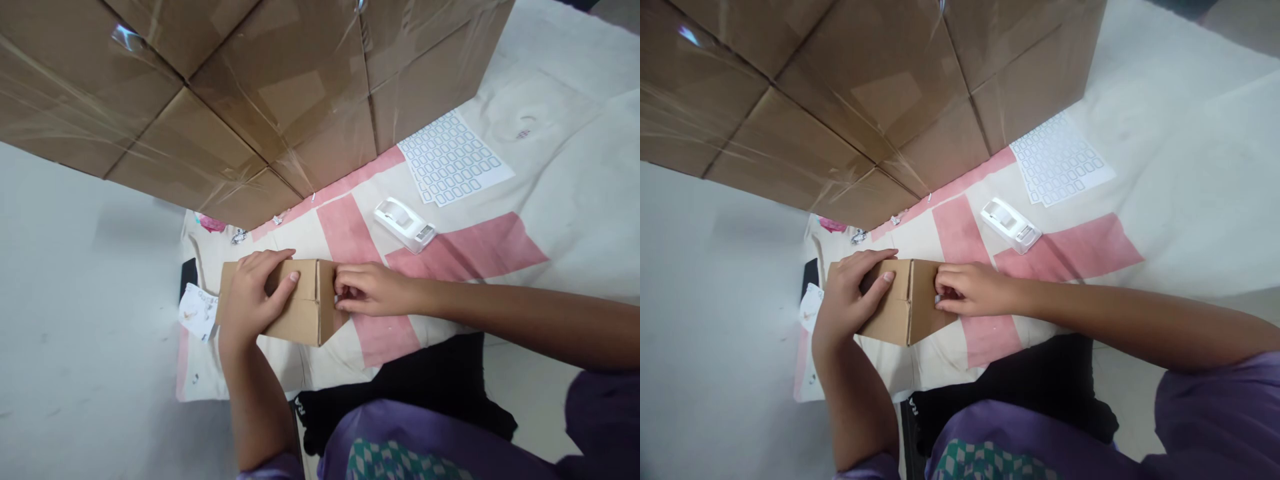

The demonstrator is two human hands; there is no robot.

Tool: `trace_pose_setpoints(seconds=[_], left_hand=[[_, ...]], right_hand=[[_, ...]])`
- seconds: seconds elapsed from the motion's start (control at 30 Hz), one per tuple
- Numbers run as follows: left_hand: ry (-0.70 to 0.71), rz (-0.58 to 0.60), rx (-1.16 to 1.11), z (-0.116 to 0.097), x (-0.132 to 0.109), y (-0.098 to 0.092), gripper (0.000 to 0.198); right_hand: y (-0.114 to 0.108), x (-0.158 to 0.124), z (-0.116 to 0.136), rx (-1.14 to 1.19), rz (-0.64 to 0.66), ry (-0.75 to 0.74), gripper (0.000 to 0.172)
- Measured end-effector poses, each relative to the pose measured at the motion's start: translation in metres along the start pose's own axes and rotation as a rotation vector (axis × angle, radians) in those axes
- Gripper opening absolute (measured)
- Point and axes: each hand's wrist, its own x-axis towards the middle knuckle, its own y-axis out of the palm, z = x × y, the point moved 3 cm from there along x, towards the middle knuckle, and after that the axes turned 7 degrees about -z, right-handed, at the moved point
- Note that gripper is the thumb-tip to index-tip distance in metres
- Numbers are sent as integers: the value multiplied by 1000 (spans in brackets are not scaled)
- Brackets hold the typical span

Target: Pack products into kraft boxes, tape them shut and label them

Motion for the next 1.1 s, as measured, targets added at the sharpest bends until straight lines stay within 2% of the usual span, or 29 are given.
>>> trace_pose_setpoints(seconds=[0.27,0.37,0.5,0.63,0.87,1.1], left_hand=[[-8,3,4,0,0,0,32],[-1,0,0,0,0,0,32],[-1,10,3,1,0,0,32],[-4,9,8,2,0,0,33],[2,-8,-13,0,-1,0,31],[0,2,-5,0,0,0,32]], right_hand=[[0,1,2,-20,38,29,10],[-1,0,0,-55,41,-1,5],[-3,1,-4,-55,39,-33,9],[-2,1,-5,-58,14,-42,10],[0,0,-3,-114,-27,-171,16],[0,-1,-4,-127,-74,-166,17]])
